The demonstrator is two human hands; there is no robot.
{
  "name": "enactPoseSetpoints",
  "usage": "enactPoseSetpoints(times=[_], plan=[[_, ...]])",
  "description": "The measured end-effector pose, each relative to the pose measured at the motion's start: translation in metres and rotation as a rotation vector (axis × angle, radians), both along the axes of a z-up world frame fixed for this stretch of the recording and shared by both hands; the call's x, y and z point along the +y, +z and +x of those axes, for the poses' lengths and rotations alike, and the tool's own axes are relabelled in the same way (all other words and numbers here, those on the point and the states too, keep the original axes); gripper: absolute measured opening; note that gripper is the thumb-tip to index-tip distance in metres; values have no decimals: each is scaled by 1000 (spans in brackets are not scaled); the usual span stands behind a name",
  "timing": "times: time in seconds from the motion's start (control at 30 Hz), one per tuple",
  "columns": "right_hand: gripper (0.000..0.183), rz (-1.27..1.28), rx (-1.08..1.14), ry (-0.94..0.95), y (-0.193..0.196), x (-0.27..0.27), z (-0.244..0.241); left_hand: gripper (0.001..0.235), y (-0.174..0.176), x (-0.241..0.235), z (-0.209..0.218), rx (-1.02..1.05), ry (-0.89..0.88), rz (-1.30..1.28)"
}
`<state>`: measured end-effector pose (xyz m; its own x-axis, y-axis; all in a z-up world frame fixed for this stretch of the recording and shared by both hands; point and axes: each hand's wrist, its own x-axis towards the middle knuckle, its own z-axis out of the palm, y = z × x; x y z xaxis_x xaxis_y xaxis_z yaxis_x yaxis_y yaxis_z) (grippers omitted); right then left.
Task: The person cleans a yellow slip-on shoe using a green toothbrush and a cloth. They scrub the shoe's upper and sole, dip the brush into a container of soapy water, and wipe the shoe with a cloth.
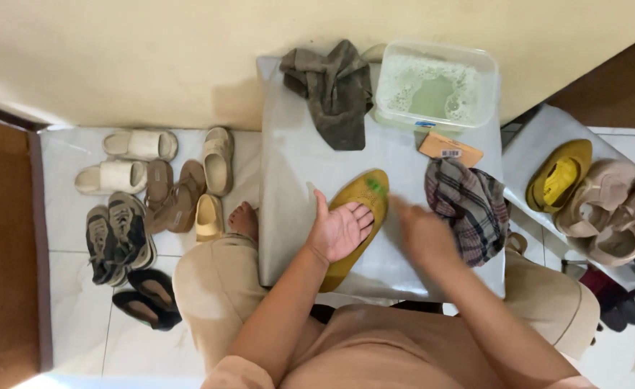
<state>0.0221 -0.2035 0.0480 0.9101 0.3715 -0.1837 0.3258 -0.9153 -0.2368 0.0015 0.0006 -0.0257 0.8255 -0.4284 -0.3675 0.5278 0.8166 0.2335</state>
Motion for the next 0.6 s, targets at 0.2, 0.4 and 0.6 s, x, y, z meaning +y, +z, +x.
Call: enactPoseSetpoints(times=[0.2,0.4,0.6], plan=[[28,302,194,-36,60,9,-18,132,9,-2,-1,27,26,-18],[53,108,190,-46,35,11,-19,134,22,-1,-1,71,34,3],[22,271,193,-114,26,-7,-18,128,4,-2,1,90,38,20]])
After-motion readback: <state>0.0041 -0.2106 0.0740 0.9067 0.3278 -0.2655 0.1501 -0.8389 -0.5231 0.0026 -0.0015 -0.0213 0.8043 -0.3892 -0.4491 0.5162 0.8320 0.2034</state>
